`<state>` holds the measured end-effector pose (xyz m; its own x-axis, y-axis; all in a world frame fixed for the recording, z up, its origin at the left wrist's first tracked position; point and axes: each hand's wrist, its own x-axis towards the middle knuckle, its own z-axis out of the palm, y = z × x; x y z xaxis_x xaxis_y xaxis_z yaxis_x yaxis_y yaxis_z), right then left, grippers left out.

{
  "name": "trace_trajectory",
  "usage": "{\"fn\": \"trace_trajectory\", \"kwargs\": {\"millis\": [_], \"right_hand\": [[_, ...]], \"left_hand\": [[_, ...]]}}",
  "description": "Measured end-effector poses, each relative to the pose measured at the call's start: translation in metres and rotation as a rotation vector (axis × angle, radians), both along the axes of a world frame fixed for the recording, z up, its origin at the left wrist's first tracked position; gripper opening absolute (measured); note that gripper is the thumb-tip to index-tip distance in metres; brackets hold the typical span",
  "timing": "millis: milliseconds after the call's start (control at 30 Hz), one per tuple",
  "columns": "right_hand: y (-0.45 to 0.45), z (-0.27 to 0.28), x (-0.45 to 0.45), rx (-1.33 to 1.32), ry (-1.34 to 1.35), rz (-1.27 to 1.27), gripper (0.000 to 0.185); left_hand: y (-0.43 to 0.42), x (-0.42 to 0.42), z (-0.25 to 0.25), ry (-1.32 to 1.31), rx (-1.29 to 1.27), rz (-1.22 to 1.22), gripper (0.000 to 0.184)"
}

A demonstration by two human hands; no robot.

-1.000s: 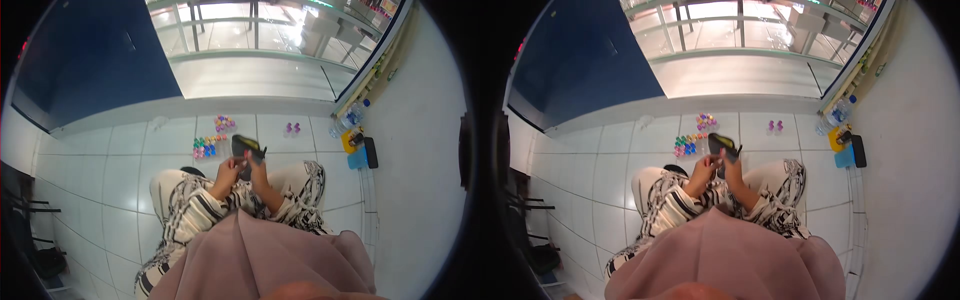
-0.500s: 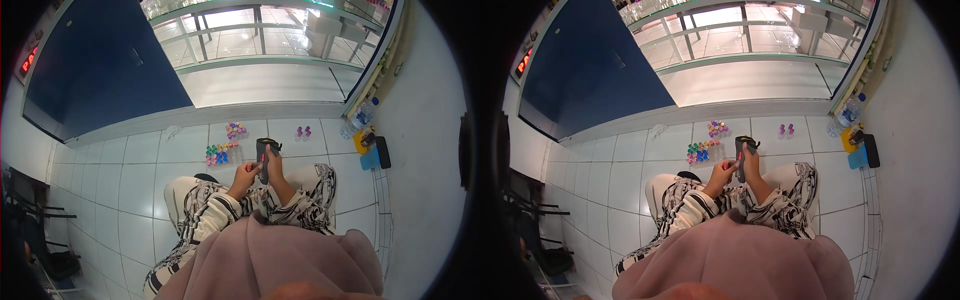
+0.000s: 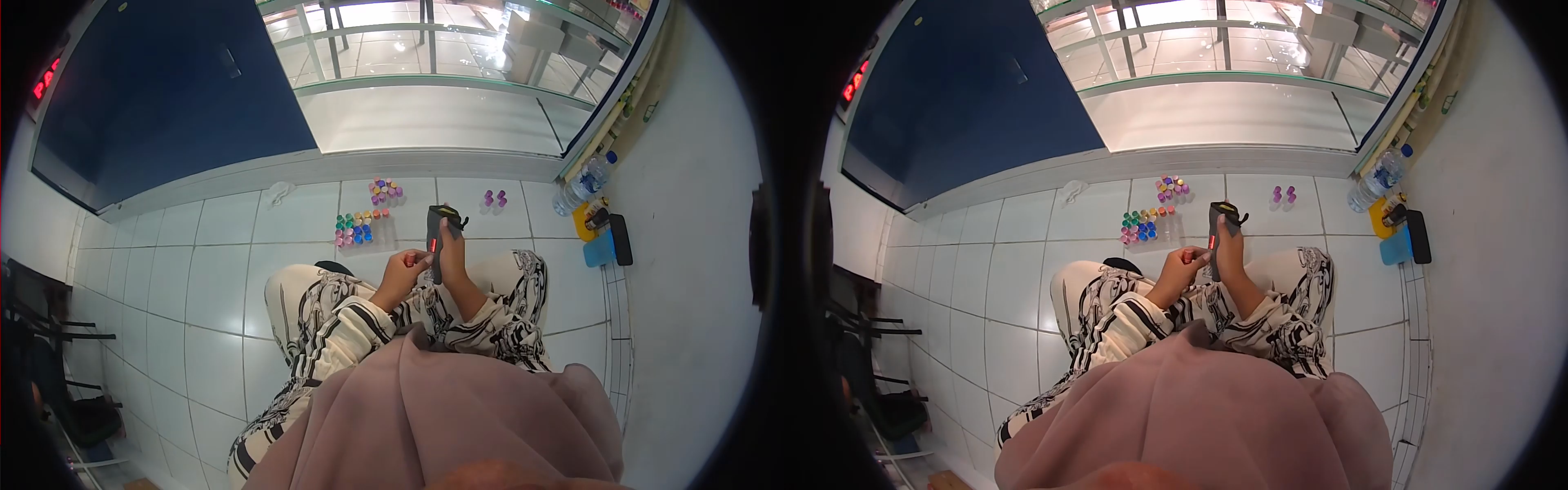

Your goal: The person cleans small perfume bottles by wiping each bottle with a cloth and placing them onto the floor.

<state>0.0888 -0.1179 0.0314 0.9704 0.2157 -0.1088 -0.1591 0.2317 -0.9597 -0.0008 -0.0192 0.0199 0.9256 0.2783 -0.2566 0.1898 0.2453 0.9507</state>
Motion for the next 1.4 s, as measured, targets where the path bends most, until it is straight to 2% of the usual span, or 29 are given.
{"fn": "trace_trajectory", "kwargs": {"millis": [100,167,233,300,333,367,433,467,533,567,600,633,733,800,900,933,1033,1067,1167,1233,1267,1400], "right_hand": [[-0.005,-0.03,-0.022,-0.173,0.006,0.291,0.044],[0.011,-0.028,-0.058,-0.132,-0.1,0.199,0.043],[0.024,-0.038,-0.06,-0.036,-0.269,0.108,0.04],[0.018,-0.034,-0.046,-0.027,-0.173,0.211,0.036],[0.014,-0.031,-0.036,0.027,-0.002,0.166,0.04],[0.009,-0.03,-0.019,-0.066,0.069,0.112,0.043],[0.007,-0.019,0.0,-0.015,0.045,-0.046,0.045],[0.005,-0.017,-0.002,-0.024,0.067,-0.027,0.045],[-0.002,-0.013,-0.003,-0.049,0.103,0.003,0.046],[-0.004,-0.037,-0.009,-0.096,0.089,0.118,0.046],[0.004,-0.027,-0.031,-0.111,-0.02,0.131,0.046],[0.014,-0.014,-0.053,-0.126,-0.128,0.146,0.046],[0.017,-0.04,-0.062,-0.108,-0.033,0.203,0.046],[0.014,-0.037,-0.047,-0.104,0.065,0.182,0.046],[0.005,-0.024,-0.011,-0.008,0.091,0.041,0.043],[-0.002,-0.02,-0.004,-0.076,0.235,0.04,0.041],[-0.008,-0.015,-0.019,-0.172,0.299,0.027,0.04],[-0.01,-0.018,-0.029,-0.239,0.245,0.086,0.048],[-0.011,-0.012,-0.066,-0.3,-0.088,0.173,0.051],[-0.019,-0.006,-0.07,-0.127,-0.12,0.317,0.059],[-0.022,-0.001,-0.071,-0.104,-0.133,0.326,0.058],[-0.038,0.002,-0.06,-0.13,-0.099,0.353,0.056]], "left_hand": [[0.009,0.009,0.002,0.021,-0.032,0.101,0.022],[0.018,0.014,0.005,0.035,-0.077,0.231,0.021],[0.019,0.016,-0.003,-0.008,-0.074,0.257,0.021],[0.019,0.009,-0.001,0.03,0.007,0.183,0.022],[0.015,0.005,0.005,0.08,0.025,0.088,0.022],[0.012,0.004,0.003,0.055,0.038,0.042,0.022],[0.004,0.0,-0.009,0.004,0.063,-0.06,0.021],[0.0,0.002,-0.01,-0.069,0.084,-0.051,0.021],[0.002,0.005,-0.013,-0.03,0.046,0.015,0.021],[0.002,0.008,-0.01,-0.012,0.024,0.045,0.021],[0.007,0.013,0.005,0.05,0.015,0.097,0.02],[0.012,0.013,-0.002,0.019,0.004,0.18,0.019],[0.015,0.023,-0.015,-0.062,-0.09,0.302,0.019],[0.014,0.01,-0.005,0.007,-0.031,0.195,0.019],[0.003,0.0,-0.028,-0.019,0.028,-0.021,0.019],[0.0,-0.004,-0.035,-0.024,0.073,-0.076,0.02],[-0.003,-0.007,-0.05,-0.03,0.066,-0.118,0.02],[-0.002,-0.006,-0.042,0.021,0.011,-0.076,0.019],[0.01,-0.002,-0.018,0.109,-0.116,0.003,0.017],[0.018,0.001,-0.013,0.076,-0.153,0.004,0.017],[0.019,0.0,0.003,0.072,-0.154,-0.048,0.012],[0.017,-0.006,0.023,0.103,-0.222,-0.224,0.013]]}}
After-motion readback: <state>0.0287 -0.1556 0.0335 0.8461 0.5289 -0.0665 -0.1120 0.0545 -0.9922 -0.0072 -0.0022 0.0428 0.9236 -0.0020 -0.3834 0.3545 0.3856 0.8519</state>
